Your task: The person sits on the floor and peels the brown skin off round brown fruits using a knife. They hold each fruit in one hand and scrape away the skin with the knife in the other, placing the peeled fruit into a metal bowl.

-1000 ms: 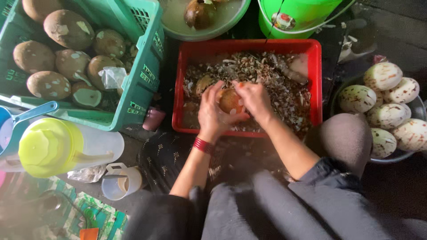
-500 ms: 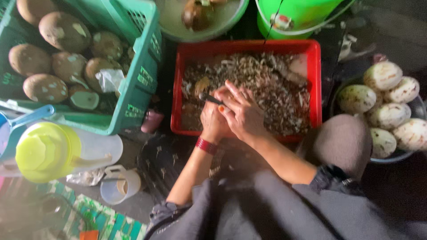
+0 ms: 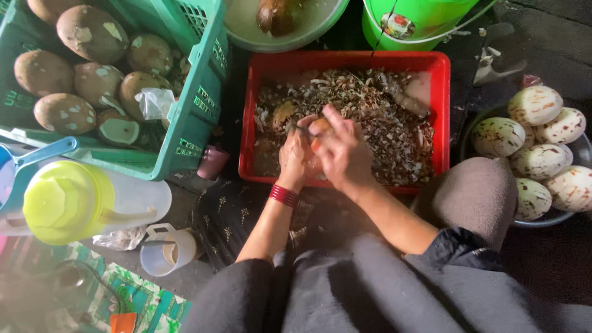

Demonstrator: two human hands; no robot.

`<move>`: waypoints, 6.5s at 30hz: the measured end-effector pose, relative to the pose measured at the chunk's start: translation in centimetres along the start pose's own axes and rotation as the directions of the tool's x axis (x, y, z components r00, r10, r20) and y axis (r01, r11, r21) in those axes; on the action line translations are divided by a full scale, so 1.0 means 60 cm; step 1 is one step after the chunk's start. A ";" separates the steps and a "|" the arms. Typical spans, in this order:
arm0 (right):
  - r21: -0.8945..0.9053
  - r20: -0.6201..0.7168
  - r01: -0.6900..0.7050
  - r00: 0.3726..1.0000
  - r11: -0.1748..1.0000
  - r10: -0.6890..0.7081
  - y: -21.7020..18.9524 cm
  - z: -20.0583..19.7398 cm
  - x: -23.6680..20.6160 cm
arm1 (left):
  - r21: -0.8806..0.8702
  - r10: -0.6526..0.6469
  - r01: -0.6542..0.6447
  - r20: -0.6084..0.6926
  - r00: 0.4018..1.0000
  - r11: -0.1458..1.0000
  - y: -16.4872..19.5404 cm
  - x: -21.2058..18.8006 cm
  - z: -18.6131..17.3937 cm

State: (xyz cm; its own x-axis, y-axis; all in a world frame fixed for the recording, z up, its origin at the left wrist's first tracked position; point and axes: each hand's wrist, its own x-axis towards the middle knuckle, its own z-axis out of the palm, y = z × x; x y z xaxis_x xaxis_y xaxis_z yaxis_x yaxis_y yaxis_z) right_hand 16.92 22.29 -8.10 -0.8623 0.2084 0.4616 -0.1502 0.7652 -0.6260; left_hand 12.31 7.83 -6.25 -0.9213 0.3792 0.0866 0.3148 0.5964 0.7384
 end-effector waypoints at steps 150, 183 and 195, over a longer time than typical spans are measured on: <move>0.113 -0.045 -0.117 0.991 0.987 0.122 0.056 0.041 -0.036 | 0.120 0.039 -0.041 0.015 0.999 0.992 0.024 0.013 -0.017; 0.630 0.546 -0.687 0.723 0.362 0.423 0.006 -0.021 0.072 | 0.052 0.124 -0.123 -0.035 0.992 0.991 0.002 0.010 -0.003; 0.392 0.553 -0.767 0.638 0.509 0.536 0.026 -0.014 0.077 | 0.141 0.117 -0.113 -0.020 0.993 0.984 0.017 0.005 0.004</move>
State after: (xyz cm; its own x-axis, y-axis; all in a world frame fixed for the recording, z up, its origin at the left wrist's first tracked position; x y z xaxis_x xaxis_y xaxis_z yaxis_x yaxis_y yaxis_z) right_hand 13.11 24.96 -6.40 -0.8980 0.2067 -0.3884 0.3952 -0.0092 -0.9186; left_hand 12.43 8.72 -5.61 -0.8826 0.4319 0.1859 0.4460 0.6435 0.6221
